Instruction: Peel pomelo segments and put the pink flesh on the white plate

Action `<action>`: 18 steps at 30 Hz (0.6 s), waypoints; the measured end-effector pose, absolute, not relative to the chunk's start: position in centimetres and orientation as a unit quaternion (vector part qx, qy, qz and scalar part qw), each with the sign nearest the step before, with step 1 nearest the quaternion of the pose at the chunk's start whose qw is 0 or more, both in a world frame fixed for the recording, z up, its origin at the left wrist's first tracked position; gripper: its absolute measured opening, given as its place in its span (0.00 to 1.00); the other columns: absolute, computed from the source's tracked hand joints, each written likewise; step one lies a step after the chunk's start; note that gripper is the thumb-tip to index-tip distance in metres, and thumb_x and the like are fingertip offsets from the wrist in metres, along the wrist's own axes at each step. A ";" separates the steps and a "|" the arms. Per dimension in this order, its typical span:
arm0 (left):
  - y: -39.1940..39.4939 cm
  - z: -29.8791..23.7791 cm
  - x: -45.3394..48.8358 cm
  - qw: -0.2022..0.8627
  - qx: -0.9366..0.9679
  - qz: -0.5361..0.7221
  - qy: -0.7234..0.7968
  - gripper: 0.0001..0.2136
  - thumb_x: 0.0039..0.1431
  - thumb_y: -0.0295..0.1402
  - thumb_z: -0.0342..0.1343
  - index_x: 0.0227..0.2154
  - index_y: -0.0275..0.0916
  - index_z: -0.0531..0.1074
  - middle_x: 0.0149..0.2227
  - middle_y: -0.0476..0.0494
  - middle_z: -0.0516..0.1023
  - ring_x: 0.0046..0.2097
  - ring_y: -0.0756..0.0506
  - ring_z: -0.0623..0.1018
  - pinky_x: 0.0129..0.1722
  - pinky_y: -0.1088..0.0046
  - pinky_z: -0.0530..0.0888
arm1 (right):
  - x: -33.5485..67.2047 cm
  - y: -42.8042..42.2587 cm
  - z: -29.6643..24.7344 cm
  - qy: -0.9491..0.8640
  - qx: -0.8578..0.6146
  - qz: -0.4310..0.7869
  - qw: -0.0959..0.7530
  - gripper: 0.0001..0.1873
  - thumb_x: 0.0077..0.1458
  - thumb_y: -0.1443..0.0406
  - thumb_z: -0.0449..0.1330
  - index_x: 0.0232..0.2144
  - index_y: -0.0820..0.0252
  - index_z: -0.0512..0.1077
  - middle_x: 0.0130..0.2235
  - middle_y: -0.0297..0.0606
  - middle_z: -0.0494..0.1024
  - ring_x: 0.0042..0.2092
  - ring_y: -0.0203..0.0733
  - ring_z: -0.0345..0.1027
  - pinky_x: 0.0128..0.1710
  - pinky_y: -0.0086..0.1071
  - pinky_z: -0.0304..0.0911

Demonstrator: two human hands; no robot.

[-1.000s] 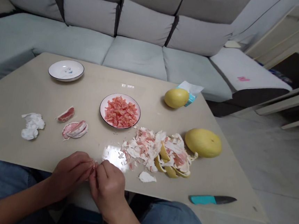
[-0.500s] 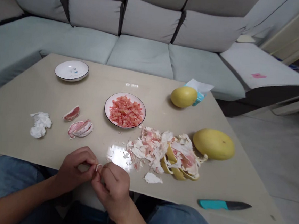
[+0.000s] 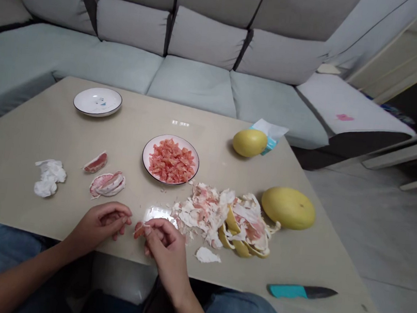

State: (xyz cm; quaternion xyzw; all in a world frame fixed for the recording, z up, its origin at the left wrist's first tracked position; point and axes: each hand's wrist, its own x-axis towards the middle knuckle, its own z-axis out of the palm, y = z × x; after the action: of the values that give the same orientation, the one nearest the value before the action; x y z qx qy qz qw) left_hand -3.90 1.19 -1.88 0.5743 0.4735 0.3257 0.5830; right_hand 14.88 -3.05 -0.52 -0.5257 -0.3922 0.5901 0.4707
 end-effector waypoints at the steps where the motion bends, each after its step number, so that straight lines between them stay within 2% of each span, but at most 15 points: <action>1: 1.2 -1.9 -4.0 0.536 0.617 0.319 0.479 0.07 0.57 0.34 0.55 0.35 0.39 0.75 0.29 0.46 0.78 0.28 0.49 0.75 0.25 0.76 0.72 | 14.8 -3.0 -0.7 -0.386 -0.522 0.598 0.470 0.15 0.51 0.53 0.63 0.30 0.58 0.72 0.24 0.32 0.75 0.20 0.31 0.60 0.20 0.26 0.58; 4: 1.2 -1.7 -4.3 0.419 0.719 0.296 0.468 0.07 0.58 0.34 0.56 0.34 0.40 0.78 0.30 0.46 0.79 0.31 0.48 0.76 0.31 0.75 0.72 | 14.4 -3.1 -0.9 -0.381 -0.525 0.602 0.466 0.16 0.50 0.52 0.64 0.31 0.58 0.72 0.26 0.33 0.76 0.20 0.31 0.60 0.20 0.26 0.58; 7: 0.9 -0.9 -4.3 0.394 0.739 0.311 0.450 0.08 0.60 0.33 0.54 0.38 0.41 0.76 0.38 0.43 0.78 0.37 0.47 0.77 0.36 0.74 0.73 | 14.2 -3.1 -0.8 -0.386 -0.531 0.601 0.457 0.16 0.49 0.51 0.64 0.30 0.58 0.72 0.24 0.32 0.75 0.20 0.32 0.60 0.20 0.26 0.59; 10: 0.3 -0.2 -4.0 0.379 0.748 0.330 0.434 0.07 0.62 0.31 0.53 0.32 0.41 0.76 0.37 0.44 0.77 0.39 0.47 0.76 0.40 0.74 0.72 | 13.9 -3.3 -0.8 -0.394 -0.523 0.604 0.454 0.16 0.50 0.51 0.64 0.30 0.57 0.72 0.24 0.32 0.75 0.21 0.32 0.59 0.20 0.26 0.58; 12: 0.0 0.0 -3.9 0.358 0.753 0.339 0.435 0.08 0.61 0.30 0.53 0.28 0.41 0.75 0.34 0.45 0.77 0.38 0.47 0.76 0.40 0.73 0.72 | 13.7 -3.5 -0.9 -0.399 -0.520 0.601 0.457 0.15 0.51 0.52 0.63 0.30 0.58 0.71 0.25 0.33 0.75 0.21 0.31 0.58 0.20 0.25 0.56; 15: -0.1 -0.4 -3.9 0.326 0.735 0.367 0.468 0.06 0.60 0.27 0.52 0.33 0.40 0.74 0.35 0.45 0.78 0.36 0.47 0.77 0.37 0.74 0.73 | 13.5 -3.6 -1.0 -0.408 -0.528 0.586 0.460 0.14 0.52 0.53 0.63 0.29 0.59 0.72 0.24 0.33 0.73 0.21 0.31 0.56 0.19 0.25 0.53; 18: 0.0 -1.0 -3.9 0.312 0.741 0.364 0.471 0.08 0.59 0.25 0.51 0.36 0.40 0.73 0.32 0.46 0.78 0.35 0.48 0.77 0.36 0.74 0.73 | 13.5 -3.5 -1.1 -0.408 -0.537 0.580 0.458 0.15 0.53 0.53 0.62 0.29 0.59 0.72 0.25 0.34 0.74 0.22 0.31 0.55 0.20 0.25 0.52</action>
State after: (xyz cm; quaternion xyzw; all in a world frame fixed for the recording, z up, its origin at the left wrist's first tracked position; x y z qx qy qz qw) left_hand -3.95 -0.03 -0.96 0.7406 0.4705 0.3644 0.3119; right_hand 13.53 -3.54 -1.07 -0.5372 -0.4075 0.5796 0.4576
